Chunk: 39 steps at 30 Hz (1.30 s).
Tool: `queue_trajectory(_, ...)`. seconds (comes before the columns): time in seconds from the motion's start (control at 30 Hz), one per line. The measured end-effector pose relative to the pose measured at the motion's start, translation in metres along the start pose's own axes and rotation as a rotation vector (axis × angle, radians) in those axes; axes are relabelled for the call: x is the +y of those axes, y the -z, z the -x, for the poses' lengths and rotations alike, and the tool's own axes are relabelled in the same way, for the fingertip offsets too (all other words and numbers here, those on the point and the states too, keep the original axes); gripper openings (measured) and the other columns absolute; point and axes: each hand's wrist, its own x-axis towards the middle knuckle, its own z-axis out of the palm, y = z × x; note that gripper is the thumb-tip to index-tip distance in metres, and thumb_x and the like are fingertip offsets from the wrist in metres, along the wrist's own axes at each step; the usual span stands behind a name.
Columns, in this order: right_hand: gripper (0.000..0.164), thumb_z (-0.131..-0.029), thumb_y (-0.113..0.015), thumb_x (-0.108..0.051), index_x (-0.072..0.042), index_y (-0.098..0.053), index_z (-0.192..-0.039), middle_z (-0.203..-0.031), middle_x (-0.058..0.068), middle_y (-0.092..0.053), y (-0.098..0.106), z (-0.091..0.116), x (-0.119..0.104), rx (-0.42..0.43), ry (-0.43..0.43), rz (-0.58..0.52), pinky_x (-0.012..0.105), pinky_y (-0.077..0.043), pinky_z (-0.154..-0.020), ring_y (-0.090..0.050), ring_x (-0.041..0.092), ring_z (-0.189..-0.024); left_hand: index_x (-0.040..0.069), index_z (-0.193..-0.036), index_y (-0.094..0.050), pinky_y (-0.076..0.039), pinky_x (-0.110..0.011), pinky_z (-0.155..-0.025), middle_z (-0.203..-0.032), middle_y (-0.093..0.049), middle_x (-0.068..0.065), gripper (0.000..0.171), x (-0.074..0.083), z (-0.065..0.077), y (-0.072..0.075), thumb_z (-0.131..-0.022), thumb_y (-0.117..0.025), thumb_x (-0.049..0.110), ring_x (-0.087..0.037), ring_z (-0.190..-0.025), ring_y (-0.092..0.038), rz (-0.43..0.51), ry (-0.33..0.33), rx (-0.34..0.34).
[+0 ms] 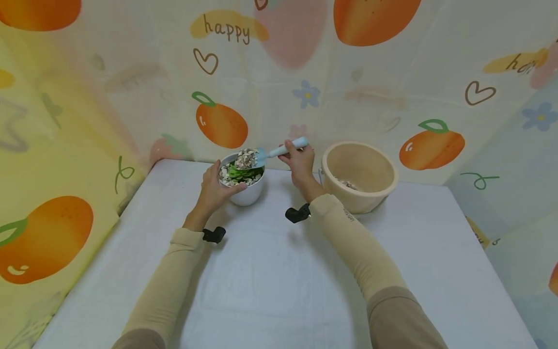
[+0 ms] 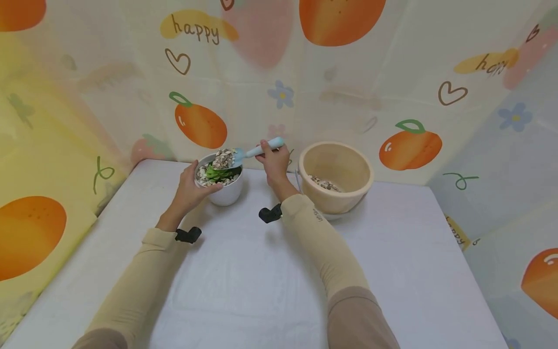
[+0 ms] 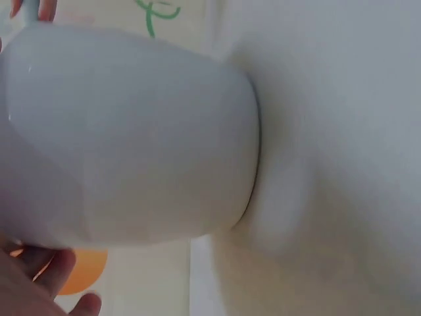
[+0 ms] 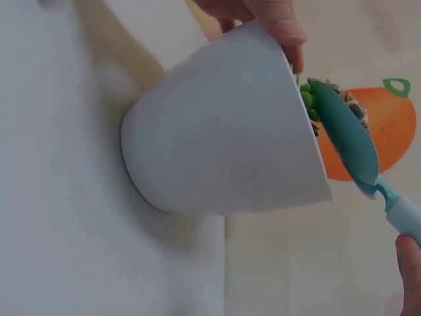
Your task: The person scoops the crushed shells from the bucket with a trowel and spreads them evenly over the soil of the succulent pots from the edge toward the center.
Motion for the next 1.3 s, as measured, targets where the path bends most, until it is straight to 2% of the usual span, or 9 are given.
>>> queue_trajectory(0.2,0.023,-0.097,-0.059,-0.014,0.003,-0.056,-0.113,-0.116,0.030,-0.064,-0.002,0.001,0.005,-0.011,0.045,0.095,0.033,-0.059,-0.082,-0.069,0.014,-0.078,0.007,-0.157,-0.009,-0.022,-0.064,-0.115,-0.161,-0.014,-0.020,0.115,-0.006,-0.007,0.008,-0.076,-0.079,0.049,-0.038,-0.147,-0.016,0.000,-0.013,-0.073)
queue_trajectory(0.4,0.028,-0.097,-0.059,-0.015,0.004,-0.051,-0.115,-0.115,0.028,-0.065,-0.005,0.004,0.011,-0.011,0.068,0.149,0.032,-0.059,-0.083,-0.070,0.023,-0.088,0.012,-0.158,-0.009,-0.020,-0.064,-0.116,-0.162,-0.012,-0.019,0.114,-0.011,-0.010,0.010,-0.076,-0.080,0.047,-0.039,-0.148,-0.016,0.038,0.024,-0.116)
queue_trajectory(0.57,0.027,-0.096,-0.061,-0.014,0.005,-0.050,-0.113,-0.111,0.027,-0.066,-0.010,0.005,0.013,0.002,0.102,0.175,0.031,-0.059,-0.080,-0.070,0.026,-0.088,0.014,-0.158,-0.010,-0.020,-0.063,-0.117,-0.162,-0.014,-0.019,0.112,-0.011,-0.010,0.009,-0.076,-0.080,0.045,-0.038,-0.148,-0.017,0.056,0.033,-0.108)
queue_trajectory(0.73,0.027,-0.095,-0.063,-0.014,0.004,-0.050,-0.111,-0.108,0.026,-0.067,-0.017,0.009,0.011,-0.002,0.175,0.269,0.029,-0.059,-0.077,-0.070,0.033,-0.093,0.015,-0.158,-0.010,-0.019,-0.062,-0.117,-0.162,-0.014,-0.018,0.113,-0.011,-0.010,0.008,-0.076,-0.080,0.047,-0.038,-0.148,-0.016,0.059,0.040,-0.099)
queue_trajectory(1.07,0.026,-0.094,-0.065,-0.017,0.002,-0.053,-0.108,-0.103,0.022,-0.070,-0.024,0.013,0.015,0.026,0.242,0.348,0.025,-0.059,-0.073,-0.071,0.026,-0.086,0.014,-0.158,-0.009,-0.018,-0.061,-0.118,-0.162,-0.015,-0.017,0.112,-0.012,-0.012,0.007,-0.077,-0.080,0.046,-0.037,-0.148,-0.016,0.063,0.048,-0.101)
queue_trajectory(1.2,0.029,-0.094,-0.065,-0.017,0.004,-0.052,-0.110,-0.103,0.023,-0.069,-0.026,0.014,0.016,0.008,0.270,0.366,0.029,-0.060,-0.075,-0.070,0.028,-0.089,0.013,-0.158,-0.010,-0.019,-0.061,-0.118,-0.161,-0.017,-0.018,0.111,-0.013,-0.011,0.007,-0.077,-0.080,0.045,-0.037,-0.147,-0.018,0.058,0.040,-0.094)
queue_trajectory(1.3,0.030,-0.095,-0.064,-0.017,0.006,-0.052,-0.110,-0.103,0.024,-0.068,-0.029,0.016,0.016,-0.008,0.293,0.372,0.037,-0.060,-0.079,-0.069,0.032,-0.091,0.013,-0.158,-0.011,-0.020,-0.062,-0.117,-0.160,-0.018,-0.018,0.112,-0.012,-0.011,0.008,-0.076,-0.080,0.046,-0.037,-0.147,-0.019,0.056,0.032,-0.088)
